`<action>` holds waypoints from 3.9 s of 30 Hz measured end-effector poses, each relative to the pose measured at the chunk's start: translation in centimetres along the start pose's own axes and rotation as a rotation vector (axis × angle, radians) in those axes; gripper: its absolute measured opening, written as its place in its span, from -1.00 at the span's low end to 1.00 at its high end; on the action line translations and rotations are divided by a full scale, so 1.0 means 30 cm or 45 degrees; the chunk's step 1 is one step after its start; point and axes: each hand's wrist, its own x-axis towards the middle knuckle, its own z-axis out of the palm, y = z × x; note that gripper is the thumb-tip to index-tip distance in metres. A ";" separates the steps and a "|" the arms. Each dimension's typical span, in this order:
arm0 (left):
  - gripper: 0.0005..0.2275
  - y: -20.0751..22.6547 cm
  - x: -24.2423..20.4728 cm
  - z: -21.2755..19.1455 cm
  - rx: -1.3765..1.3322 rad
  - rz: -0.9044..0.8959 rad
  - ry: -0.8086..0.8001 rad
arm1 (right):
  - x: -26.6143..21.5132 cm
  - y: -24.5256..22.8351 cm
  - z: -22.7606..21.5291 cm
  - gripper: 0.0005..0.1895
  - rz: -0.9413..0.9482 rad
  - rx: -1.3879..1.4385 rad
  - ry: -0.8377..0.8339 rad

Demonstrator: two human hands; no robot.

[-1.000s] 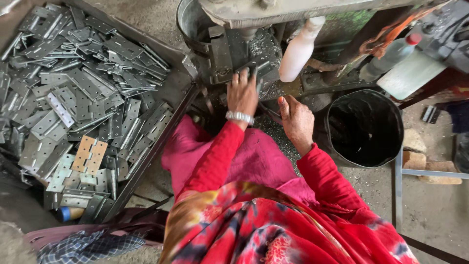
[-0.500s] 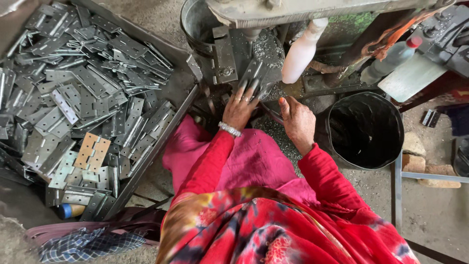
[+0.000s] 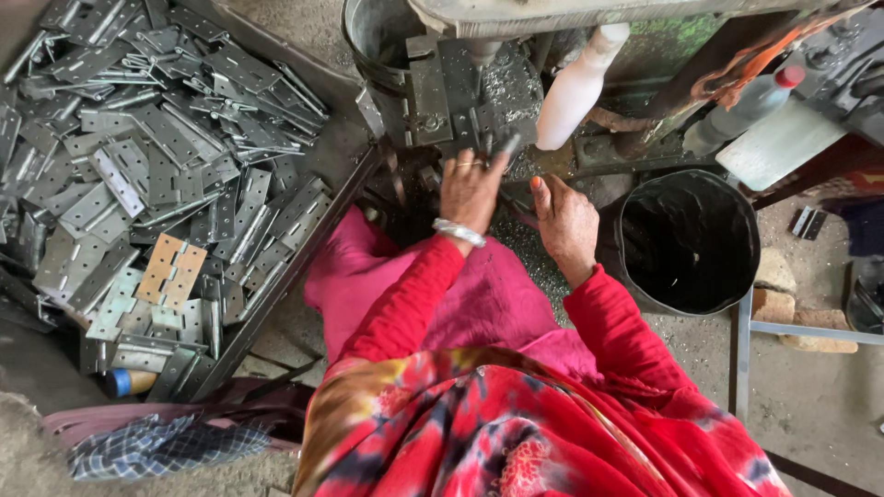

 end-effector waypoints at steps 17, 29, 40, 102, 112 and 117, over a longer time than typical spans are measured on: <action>-0.59 -0.145 0.121 0.212 0.371 -0.229 -0.082 | 0.014 0.008 0.004 -0.29 0.058 -0.054 -0.123; -0.61 -0.152 0.196 0.286 0.461 -0.295 -0.086 | -0.054 0.198 0.174 -0.25 0.196 -0.220 -0.313; -0.82 -0.163 0.161 0.228 0.267 -0.290 -0.054 | 0.005 0.307 0.234 -0.15 0.192 -0.253 -0.503; -0.65 -0.225 0.318 0.189 0.207 -0.452 -0.416 | -0.091 0.288 0.249 -0.16 0.026 -0.473 -0.352; -0.67 -0.185 -0.075 0.053 -0.146 -0.364 0.052 | -0.095 0.139 0.129 -0.39 -0.035 -0.661 -0.381; -0.86 -0.389 -0.342 -0.115 0.061 -0.672 -0.115 | -0.036 0.011 0.025 -0.52 -0.386 -0.999 -0.004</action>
